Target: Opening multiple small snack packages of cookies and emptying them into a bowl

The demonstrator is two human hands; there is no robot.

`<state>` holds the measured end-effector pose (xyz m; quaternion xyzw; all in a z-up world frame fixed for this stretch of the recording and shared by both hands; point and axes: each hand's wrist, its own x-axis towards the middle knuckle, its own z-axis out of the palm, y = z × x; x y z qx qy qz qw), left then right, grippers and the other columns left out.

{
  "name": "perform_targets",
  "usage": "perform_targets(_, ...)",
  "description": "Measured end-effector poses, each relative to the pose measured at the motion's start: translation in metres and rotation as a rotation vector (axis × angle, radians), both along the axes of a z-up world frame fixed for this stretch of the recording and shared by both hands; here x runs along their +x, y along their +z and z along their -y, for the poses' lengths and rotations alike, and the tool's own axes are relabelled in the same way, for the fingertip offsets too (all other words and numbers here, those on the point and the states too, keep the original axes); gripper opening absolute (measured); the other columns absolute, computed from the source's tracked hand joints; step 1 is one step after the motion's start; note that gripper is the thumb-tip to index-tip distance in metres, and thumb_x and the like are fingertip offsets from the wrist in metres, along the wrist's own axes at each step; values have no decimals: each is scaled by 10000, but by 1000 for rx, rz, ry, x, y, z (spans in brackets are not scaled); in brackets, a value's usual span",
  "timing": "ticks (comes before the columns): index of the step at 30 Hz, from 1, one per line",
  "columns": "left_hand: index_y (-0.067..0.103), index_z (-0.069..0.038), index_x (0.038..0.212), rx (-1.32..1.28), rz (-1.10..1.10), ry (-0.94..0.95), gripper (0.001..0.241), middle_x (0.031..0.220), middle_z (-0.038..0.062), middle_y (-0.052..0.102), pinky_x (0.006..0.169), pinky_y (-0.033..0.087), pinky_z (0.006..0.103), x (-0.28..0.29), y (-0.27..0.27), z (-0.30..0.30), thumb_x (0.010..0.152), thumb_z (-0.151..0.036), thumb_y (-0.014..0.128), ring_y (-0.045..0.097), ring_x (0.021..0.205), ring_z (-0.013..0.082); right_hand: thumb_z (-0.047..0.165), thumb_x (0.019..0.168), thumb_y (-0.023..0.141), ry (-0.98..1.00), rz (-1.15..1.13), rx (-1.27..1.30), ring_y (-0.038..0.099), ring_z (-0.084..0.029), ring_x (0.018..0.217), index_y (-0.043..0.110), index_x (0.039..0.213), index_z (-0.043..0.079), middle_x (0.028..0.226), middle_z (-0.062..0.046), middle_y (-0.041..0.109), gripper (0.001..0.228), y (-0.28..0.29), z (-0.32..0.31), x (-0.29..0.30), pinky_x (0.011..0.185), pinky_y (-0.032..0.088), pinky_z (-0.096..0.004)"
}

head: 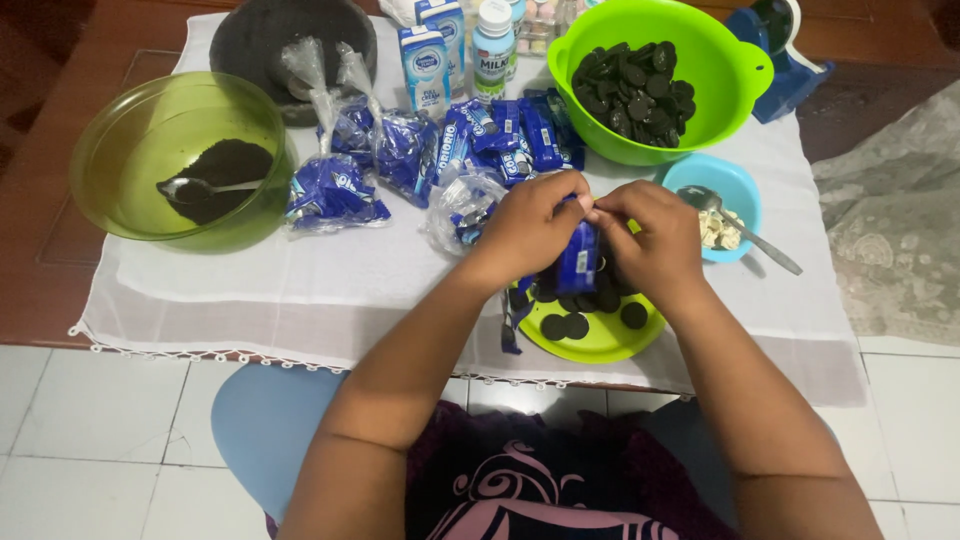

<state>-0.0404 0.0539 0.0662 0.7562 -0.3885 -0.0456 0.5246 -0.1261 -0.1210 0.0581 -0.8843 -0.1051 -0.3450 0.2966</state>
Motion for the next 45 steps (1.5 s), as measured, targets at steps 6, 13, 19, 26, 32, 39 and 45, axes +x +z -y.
perform_targets(6,681,-152,946,37,-74,33,103,849,160,745,860,561,512,-3,-5,13,933,-216,601,711,979,410,16,938,793,-8,179,-177,683,-276,732,759,839,87,780,-42,696,127,-14,5,-2,699,550,-378)
perform_targets(13,704,-141,1020,111,-217,200,239,957,193,750,944,538,541,22,-34,32,956,-317,555,696,1068,419,-12,958,721,136,343,-258,694,-317,761,769,864,33,831,-120,692,115,-6,-19,-18,697,572,-403)
perform_targets(19,722,-136,1037,203,-220,233,293,1015,182,757,990,533,521,28,-40,38,948,-353,547,689,1116,397,2,965,717,231,300,-141,691,-332,754,772,911,25,877,-123,707,81,-7,-17,-35,672,572,-444)
perform_targets(26,713,-90,1029,258,-220,316,312,1017,194,744,974,534,527,36,-29,33,949,-310,507,685,1109,414,18,910,667,448,127,36,680,-327,670,766,879,37,757,-137,704,106,-20,-29,-86,630,577,-442)
perform_targets(32,713,-39,1038,407,-171,282,344,1048,227,734,983,538,542,36,-36,37,932,-274,485,684,1126,435,99,928,670,455,56,90,689,-311,647,773,874,50,757,-121,725,127,-5,-23,-100,599,579,-446)
perform_targets(39,711,22,1120,542,-117,221,396,1070,258,729,958,555,545,53,-50,40,897,-230,502,693,1114,454,104,921,719,254,36,124,693,-366,696,769,890,31,778,-140,723,93,-36,15,-90,634,556,-494)
perform_targets(45,704,47,1126,565,-81,203,385,1053,265,729,936,568,548,49,-41,39,861,-183,543,698,1095,459,35,920,789,85,105,206,662,-315,662,770,914,-32,759,-146,704,70,-30,32,-82,637,546,-435)
